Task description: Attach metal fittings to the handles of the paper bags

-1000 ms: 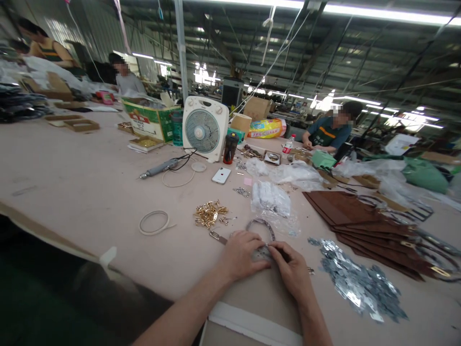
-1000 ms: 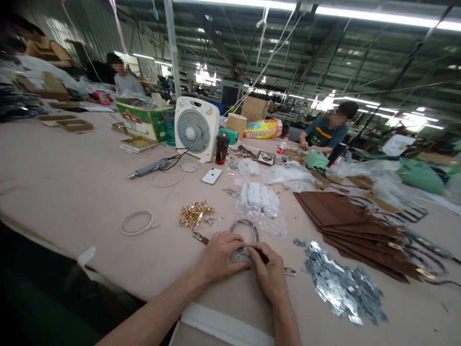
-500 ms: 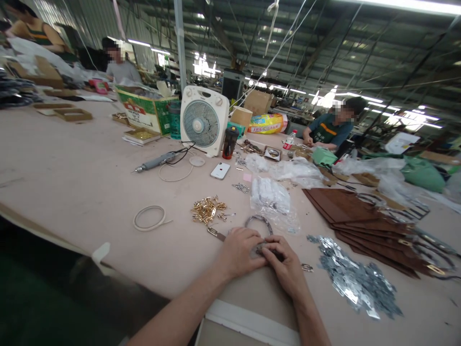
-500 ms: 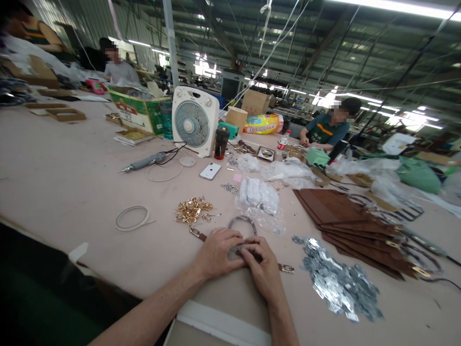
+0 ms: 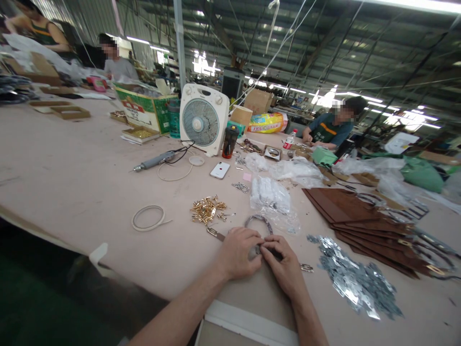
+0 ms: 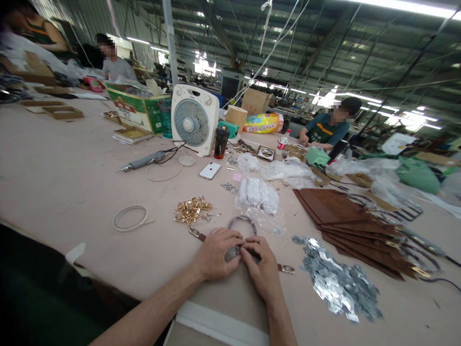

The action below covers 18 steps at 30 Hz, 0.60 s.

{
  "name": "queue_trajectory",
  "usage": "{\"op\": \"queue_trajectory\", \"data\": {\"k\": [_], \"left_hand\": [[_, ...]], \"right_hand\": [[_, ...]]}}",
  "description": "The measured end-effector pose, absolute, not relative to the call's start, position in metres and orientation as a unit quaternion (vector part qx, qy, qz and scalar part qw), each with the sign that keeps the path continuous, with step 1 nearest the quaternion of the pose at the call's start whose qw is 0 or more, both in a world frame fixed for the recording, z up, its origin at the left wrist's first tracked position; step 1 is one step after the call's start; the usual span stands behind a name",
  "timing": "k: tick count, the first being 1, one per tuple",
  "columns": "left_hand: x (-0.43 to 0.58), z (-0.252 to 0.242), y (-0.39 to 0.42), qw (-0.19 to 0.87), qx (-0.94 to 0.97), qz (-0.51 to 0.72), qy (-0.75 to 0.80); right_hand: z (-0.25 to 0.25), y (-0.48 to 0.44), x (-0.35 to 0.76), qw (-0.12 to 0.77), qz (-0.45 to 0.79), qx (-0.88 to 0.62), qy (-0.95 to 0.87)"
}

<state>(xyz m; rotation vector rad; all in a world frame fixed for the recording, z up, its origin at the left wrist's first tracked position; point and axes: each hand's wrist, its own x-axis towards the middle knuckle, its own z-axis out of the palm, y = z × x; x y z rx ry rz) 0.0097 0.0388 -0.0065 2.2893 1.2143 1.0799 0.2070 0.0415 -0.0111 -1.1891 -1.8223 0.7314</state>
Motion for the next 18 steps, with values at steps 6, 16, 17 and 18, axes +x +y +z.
{"op": "queue_trajectory", "data": {"k": [6,16,17,18], "left_hand": [[0.0079,-0.0066,0.0391,0.180,0.800,0.378,0.430],[0.0106,-0.0098,0.0420,0.165,0.799,0.375,0.441],[0.0112,-0.0094,0.0422,0.163,0.800,0.374,0.440],[0.0117,-0.0090,0.0422,0.162,0.800,0.374,0.440]], "right_hand": [[-0.0159,0.0405,0.2112,0.417,0.278,-0.472,-0.726],[-0.0118,0.0390,0.2113,0.400,0.281,-0.453,-0.745],[-0.0110,0.0385,0.2115,0.397,0.281,-0.453,-0.748],[-0.0099,0.0374,0.2115,0.395,0.278,-0.451,-0.750]]}}
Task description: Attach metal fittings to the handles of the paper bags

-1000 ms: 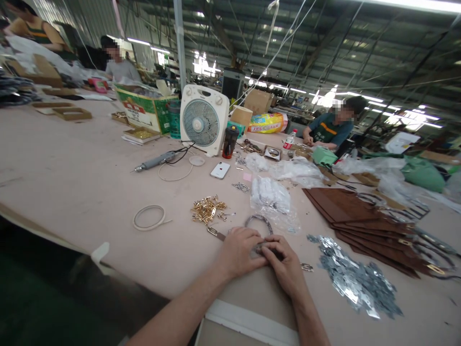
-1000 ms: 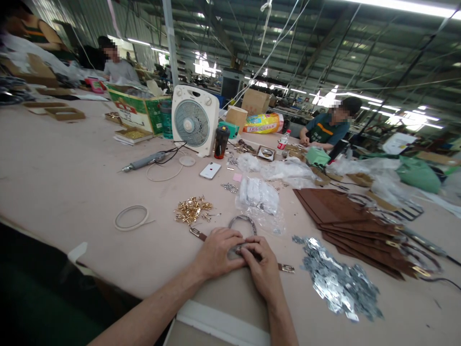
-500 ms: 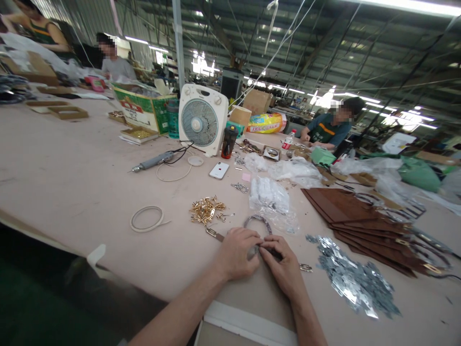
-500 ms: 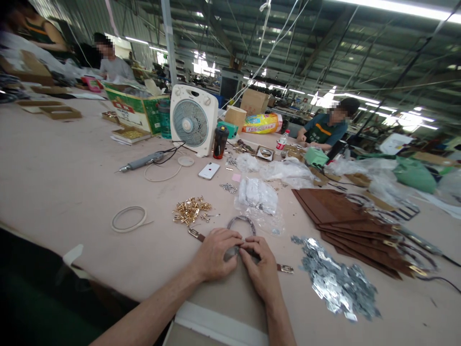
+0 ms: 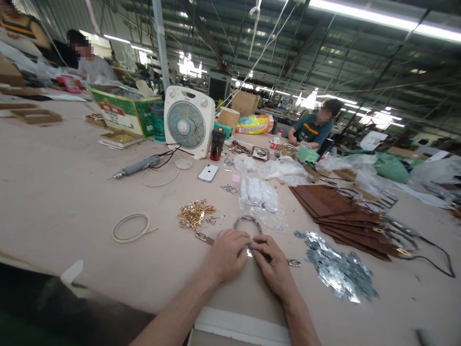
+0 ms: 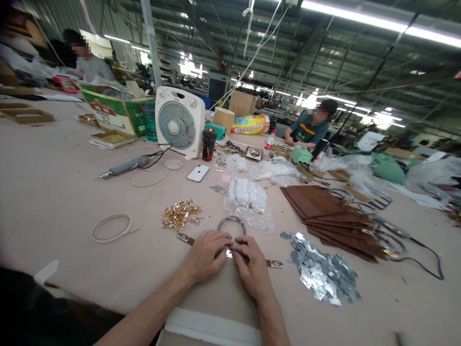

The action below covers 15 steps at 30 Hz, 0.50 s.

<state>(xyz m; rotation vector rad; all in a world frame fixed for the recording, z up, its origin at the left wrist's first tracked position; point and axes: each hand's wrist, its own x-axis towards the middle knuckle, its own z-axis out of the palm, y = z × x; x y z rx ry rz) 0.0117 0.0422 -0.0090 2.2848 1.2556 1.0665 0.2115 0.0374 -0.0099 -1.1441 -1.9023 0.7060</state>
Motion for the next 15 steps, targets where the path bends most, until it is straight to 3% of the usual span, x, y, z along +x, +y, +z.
{"op": "queue_trajectory", "data": {"k": [6,10,15], "left_hand": [[0.011,-0.019,0.049,0.127,0.815,0.366,0.431],[0.010,-0.032,0.062,0.096,0.824,0.375,0.414],[0.010,-0.028,0.062,0.069,0.825,0.386,0.407]], "right_hand": [[0.000,0.028,0.209,0.412,0.246,-0.451,-0.752],[0.004,0.030,0.214,0.508,0.220,-0.458,-0.696],[0.002,0.036,0.250,0.632,0.084,-0.565,-0.523]]}}
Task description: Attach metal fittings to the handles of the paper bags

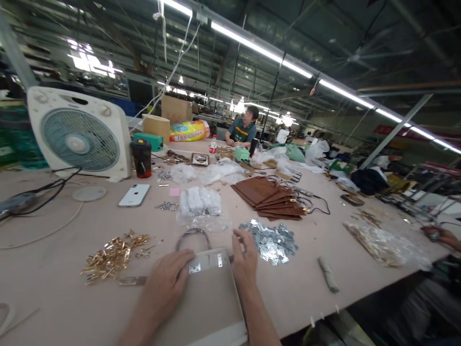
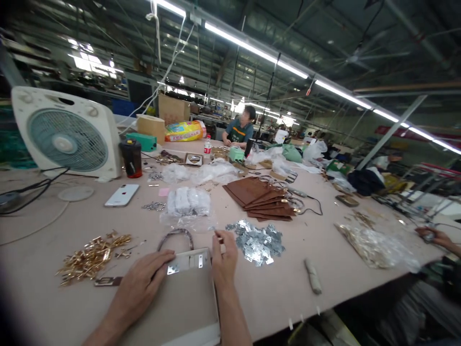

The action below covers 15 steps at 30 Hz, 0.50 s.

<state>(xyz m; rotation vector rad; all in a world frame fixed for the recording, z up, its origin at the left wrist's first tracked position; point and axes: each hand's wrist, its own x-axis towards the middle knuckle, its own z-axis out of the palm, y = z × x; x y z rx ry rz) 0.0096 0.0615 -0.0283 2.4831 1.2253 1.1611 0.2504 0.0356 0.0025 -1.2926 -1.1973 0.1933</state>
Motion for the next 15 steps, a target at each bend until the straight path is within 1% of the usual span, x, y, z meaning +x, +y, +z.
{"op": "queue_trajectory", "data": {"k": [3,5,8,10,12,15], "left_hand": [[0.009,-0.024,0.060,0.061,0.829,0.379,0.406],[0.008,-0.024,0.060,0.061,0.829,0.374,0.411],[0.008,-0.026,0.060,0.065,0.829,0.368,0.416],[0.008,-0.029,0.060,0.069,0.829,0.365,0.417],[0.007,-0.030,0.060,0.076,0.829,0.362,0.420],[0.007,-0.031,0.060,0.083,0.826,0.359,0.426]], "right_hand": [[-0.005,0.036,0.288,0.630,0.039,-0.624,-0.461],[-0.014,0.034,0.315,0.583,0.029,-0.645,-0.493],[-0.028,0.029,0.348,0.485,0.020,-0.648,-0.586],[-0.038,0.025,0.362,0.445,0.014,-0.647,-0.618],[-0.044,0.023,0.370,0.430,0.003,-0.649,-0.628],[-0.047,0.025,0.378,0.445,-0.041,-0.658,-0.606]]}}
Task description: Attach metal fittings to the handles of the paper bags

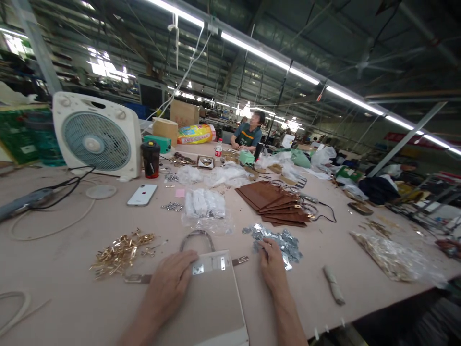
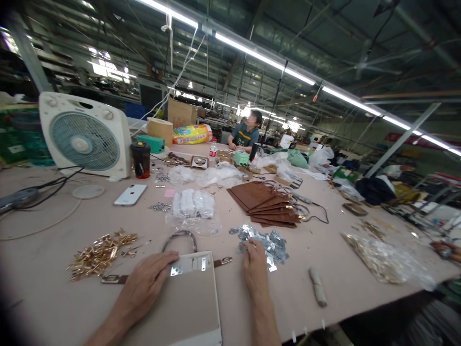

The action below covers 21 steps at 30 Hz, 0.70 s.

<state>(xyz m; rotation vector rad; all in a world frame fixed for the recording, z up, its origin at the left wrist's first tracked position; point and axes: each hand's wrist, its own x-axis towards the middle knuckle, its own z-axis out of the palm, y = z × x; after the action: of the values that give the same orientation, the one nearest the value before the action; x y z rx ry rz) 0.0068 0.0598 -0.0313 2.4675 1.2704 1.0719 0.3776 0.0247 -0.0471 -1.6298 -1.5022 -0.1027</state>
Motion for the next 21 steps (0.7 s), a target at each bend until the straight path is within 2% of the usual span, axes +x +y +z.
{"op": "queue_trajectory", "data": {"k": [5,21], "left_hand": [[0.006,-0.030,0.061,0.081,0.828,0.359,0.423],[0.007,-0.030,0.062,0.083,0.823,0.362,0.430]], "right_hand": [[-0.042,0.035,0.401,0.457,-0.117,-0.716,-0.515],[-0.063,0.054,0.420,0.419,-0.090,-0.743,-0.514]]}}
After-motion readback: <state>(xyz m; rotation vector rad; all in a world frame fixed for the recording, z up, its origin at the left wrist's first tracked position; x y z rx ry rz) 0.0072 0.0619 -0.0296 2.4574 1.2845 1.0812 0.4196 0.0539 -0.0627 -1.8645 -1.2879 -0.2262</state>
